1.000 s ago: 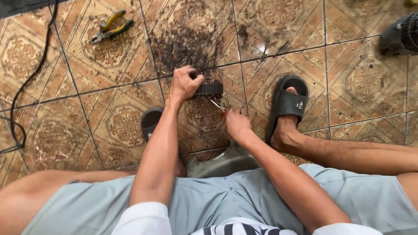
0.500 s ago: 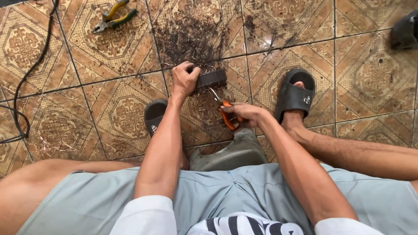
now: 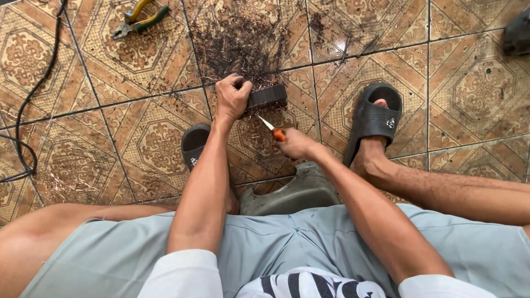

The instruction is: Extracting copper wire from an electric motor stator using pliers and cutters.

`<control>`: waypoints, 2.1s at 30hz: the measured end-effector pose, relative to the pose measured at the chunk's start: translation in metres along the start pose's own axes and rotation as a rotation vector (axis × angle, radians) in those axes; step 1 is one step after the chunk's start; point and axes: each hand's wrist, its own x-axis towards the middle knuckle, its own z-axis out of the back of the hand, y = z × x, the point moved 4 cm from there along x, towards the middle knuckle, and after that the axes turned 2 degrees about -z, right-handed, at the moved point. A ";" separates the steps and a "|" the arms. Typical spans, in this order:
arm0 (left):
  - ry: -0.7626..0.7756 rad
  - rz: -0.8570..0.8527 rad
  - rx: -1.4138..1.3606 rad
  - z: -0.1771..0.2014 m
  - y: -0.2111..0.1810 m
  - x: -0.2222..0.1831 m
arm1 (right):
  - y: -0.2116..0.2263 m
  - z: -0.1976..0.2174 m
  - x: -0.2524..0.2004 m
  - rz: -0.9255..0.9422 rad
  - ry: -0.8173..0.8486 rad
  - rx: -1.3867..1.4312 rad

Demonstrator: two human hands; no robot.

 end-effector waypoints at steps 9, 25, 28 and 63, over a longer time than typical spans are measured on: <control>-0.008 0.007 0.015 0.003 -0.002 0.000 | 0.002 -0.045 0.007 0.181 -0.185 -0.838; -0.012 0.045 -0.021 -0.001 0.009 -0.001 | -0.007 0.011 0.010 -0.119 0.084 0.451; -0.018 0.047 -0.014 0.000 0.010 0.001 | 0.017 0.018 0.000 -0.112 0.049 0.497; -0.067 0.091 0.008 0.020 -0.024 0.004 | 0.020 -0.007 0.001 0.004 0.063 0.463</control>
